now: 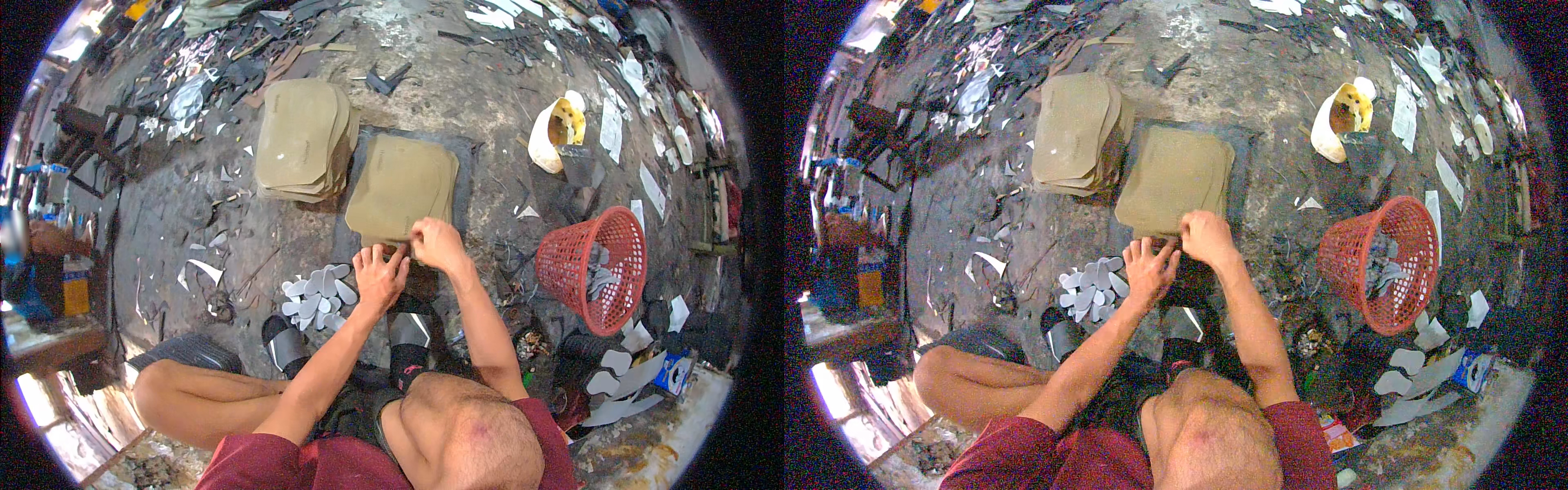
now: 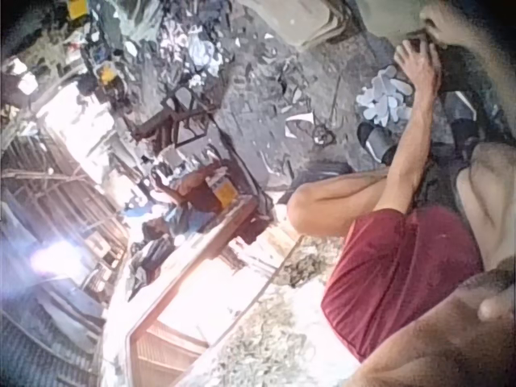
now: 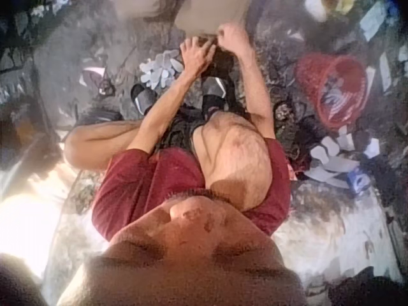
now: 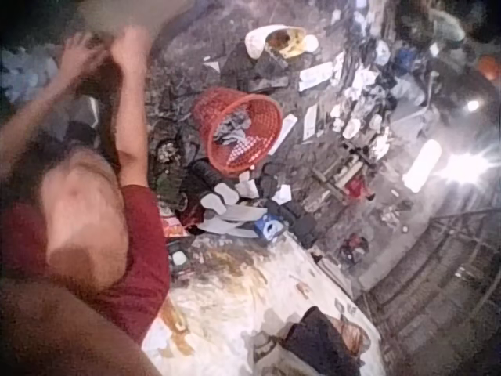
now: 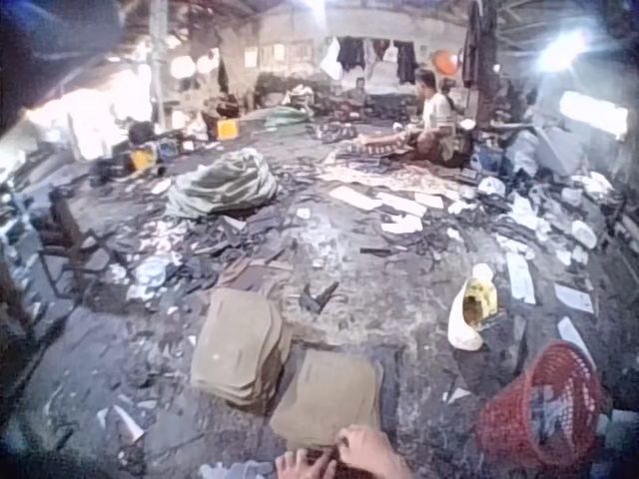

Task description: The person sits on the floor and repeatedly places small white insole-shaped pieces onto a stack of tan shoe upper parts. They pick up each piece, position it on the stack, and then retrieve another piece from the floor, continuing this cycle.

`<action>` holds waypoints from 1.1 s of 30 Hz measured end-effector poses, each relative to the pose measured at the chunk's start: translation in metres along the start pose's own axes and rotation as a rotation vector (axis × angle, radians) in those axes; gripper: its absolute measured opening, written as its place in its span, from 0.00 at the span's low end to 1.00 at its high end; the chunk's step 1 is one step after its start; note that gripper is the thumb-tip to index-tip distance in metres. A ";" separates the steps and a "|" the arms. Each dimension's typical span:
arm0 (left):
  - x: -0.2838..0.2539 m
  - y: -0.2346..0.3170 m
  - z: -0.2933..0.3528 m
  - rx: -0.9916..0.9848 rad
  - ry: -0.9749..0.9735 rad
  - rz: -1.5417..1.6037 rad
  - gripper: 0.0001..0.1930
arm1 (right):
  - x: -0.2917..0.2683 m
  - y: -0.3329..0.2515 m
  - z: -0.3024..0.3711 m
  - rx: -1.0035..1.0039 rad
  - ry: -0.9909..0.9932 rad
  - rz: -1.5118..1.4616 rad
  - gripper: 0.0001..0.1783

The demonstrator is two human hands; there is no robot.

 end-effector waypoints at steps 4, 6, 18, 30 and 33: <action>-0.005 -0.015 -0.002 -0.236 0.061 0.092 0.14 | 0.000 -0.022 0.017 -0.168 0.124 0.355 0.08; 0.001 -0.042 -0.001 -0.673 0.117 0.238 0.18 | 0.003 -0.025 0.022 -0.158 0.099 0.360 0.11; -0.007 -0.035 -0.047 -0.527 0.267 0.948 0.31 | -0.005 0.010 0.030 0.135 0.489 -0.629 0.23; -0.004 -0.035 0.005 -1.267 0.096 1.907 0.30 | 0.000 -0.010 0.049 0.188 -0.075 -2.003 0.26; -0.029 -0.026 -0.006 -1.168 0.113 1.852 0.30 | -0.014 -0.017 0.052 0.202 -0.036 -2.025 0.29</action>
Point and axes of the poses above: each hand's wrist, its own z-axis away from the middle knuckle, its own x-axis out of the palm, y = z × x, the point moved 6 cm from there along -z, towards the middle knuckle, and after that the axes turned 8 degrees about z, right-handed, at the moved point
